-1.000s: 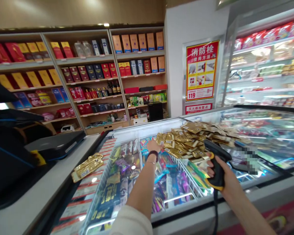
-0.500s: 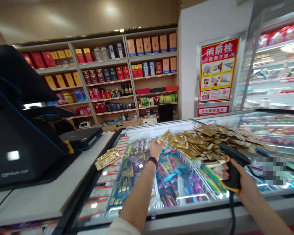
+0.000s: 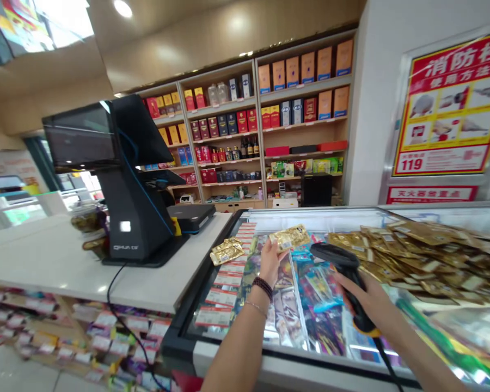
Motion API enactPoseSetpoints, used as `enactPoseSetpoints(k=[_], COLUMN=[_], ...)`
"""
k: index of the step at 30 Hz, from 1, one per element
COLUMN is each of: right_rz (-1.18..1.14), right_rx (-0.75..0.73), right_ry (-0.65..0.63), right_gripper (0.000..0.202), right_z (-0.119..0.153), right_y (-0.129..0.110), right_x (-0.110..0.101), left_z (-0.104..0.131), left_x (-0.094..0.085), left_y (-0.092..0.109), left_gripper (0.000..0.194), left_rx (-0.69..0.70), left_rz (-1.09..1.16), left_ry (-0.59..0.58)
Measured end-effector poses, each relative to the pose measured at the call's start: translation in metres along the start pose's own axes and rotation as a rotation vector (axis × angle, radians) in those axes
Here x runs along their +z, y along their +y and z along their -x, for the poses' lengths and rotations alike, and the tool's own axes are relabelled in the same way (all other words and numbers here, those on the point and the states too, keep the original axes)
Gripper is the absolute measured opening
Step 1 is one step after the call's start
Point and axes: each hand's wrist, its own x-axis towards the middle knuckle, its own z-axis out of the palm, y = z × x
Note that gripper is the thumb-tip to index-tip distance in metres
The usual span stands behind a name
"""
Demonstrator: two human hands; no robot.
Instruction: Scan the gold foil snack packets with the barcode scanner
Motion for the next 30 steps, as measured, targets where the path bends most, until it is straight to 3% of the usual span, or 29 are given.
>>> enactPoseSetpoints(k=[4,8,12,19,24,30], right_rz=[0.222,0.345,0.439,0.429,0.359,0.295], right_rx=[-0.085,-0.122,-0.079,-0.067,-0.096,-0.060], right_ry=[0.001,0.047,0.041,-0.038,0.066,0.023], right_gripper=[0.047,0.047,0.051,0.051,0.043,0.042], right_z=[0.003,0.003,-0.001,-0.002,0.008,0.011], right_y=[0.002,0.004,0.003,0.001,-0.007,-0.014], right_x=[0.028,0.041,0.041,0.035,0.043,0.044], left_z=[-0.002,-0.003,-0.002,-0.003,-0.004,-0.003], left_x=[-0.002,-0.001,0.002,0.002,-0.001,0.000], left_y=[0.001,-0.002,-0.005,-0.011,-0.012,-0.009], left_gripper=[0.027,0.021,0.016,0.028,0.033,0.030], left_rx=[0.003,-0.007,-0.026,-0.020,-0.022,-0.024], left_rz=[0.005,0.028,0.043,0.066,0.063,0.077], left_ry=[0.019,0.015,-0.009,-0.033,-0.033,-0.023])
